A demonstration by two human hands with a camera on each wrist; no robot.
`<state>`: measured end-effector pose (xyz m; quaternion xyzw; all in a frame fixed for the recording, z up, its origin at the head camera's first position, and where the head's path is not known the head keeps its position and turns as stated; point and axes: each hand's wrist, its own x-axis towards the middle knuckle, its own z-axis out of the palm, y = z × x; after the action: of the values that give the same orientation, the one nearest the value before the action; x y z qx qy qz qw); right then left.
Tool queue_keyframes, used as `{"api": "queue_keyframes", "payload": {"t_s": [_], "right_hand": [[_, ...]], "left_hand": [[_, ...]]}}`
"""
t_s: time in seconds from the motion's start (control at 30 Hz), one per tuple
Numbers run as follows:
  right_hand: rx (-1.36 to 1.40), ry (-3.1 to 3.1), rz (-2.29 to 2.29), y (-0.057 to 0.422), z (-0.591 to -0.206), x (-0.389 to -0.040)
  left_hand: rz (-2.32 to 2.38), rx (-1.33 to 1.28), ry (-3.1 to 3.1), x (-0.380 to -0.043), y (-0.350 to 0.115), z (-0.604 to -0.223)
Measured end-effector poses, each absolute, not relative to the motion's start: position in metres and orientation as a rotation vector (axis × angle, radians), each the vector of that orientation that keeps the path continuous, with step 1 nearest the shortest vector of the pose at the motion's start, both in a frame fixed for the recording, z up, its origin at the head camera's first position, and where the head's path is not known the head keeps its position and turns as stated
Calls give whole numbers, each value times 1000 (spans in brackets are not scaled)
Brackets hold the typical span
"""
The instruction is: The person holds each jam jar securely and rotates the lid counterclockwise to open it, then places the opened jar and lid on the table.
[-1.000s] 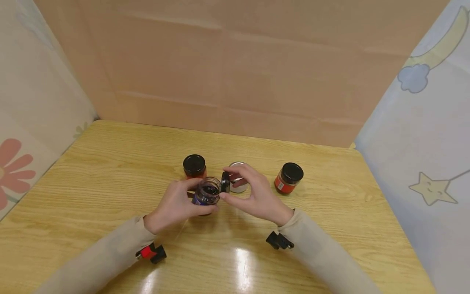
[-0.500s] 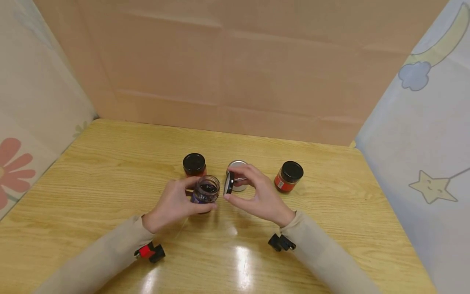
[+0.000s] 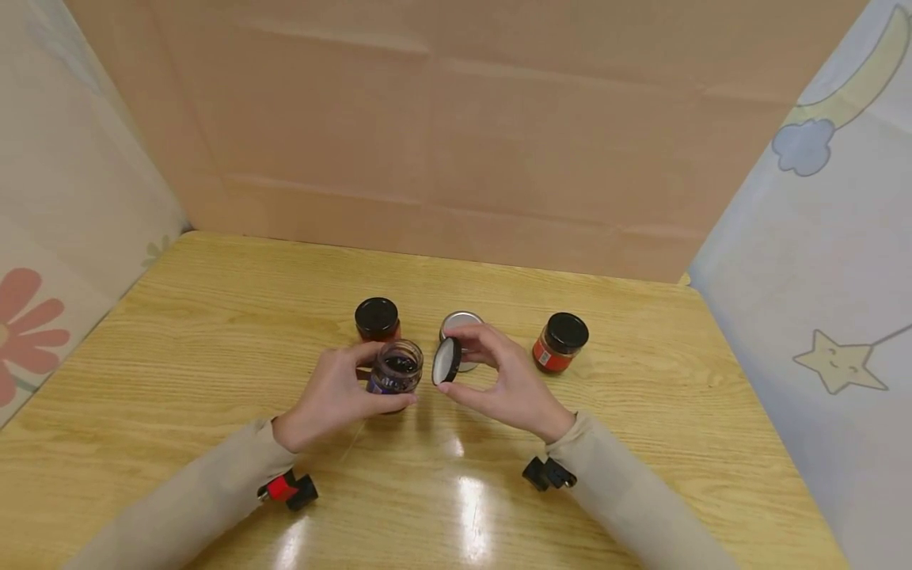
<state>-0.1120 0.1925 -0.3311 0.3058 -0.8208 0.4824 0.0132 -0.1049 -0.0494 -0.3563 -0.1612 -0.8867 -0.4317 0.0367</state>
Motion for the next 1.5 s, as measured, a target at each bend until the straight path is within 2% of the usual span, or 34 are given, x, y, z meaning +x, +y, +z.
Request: {"api": "queue_keyframes", "payload": {"t_s": [0.3,1.27,1.5], "right_hand": [[983,-2518,1529,194,-338,-113],[820,-2557,1804,194,-345,-113],[854,-2551,1699,193,-346,-115]], "left_hand": [[-1358,-477,-2705,-104,-51,-356],[-1365,-484,-2672,-106,-55,-361],[-1358,-480,-2675,-106,-56,-360]]}}
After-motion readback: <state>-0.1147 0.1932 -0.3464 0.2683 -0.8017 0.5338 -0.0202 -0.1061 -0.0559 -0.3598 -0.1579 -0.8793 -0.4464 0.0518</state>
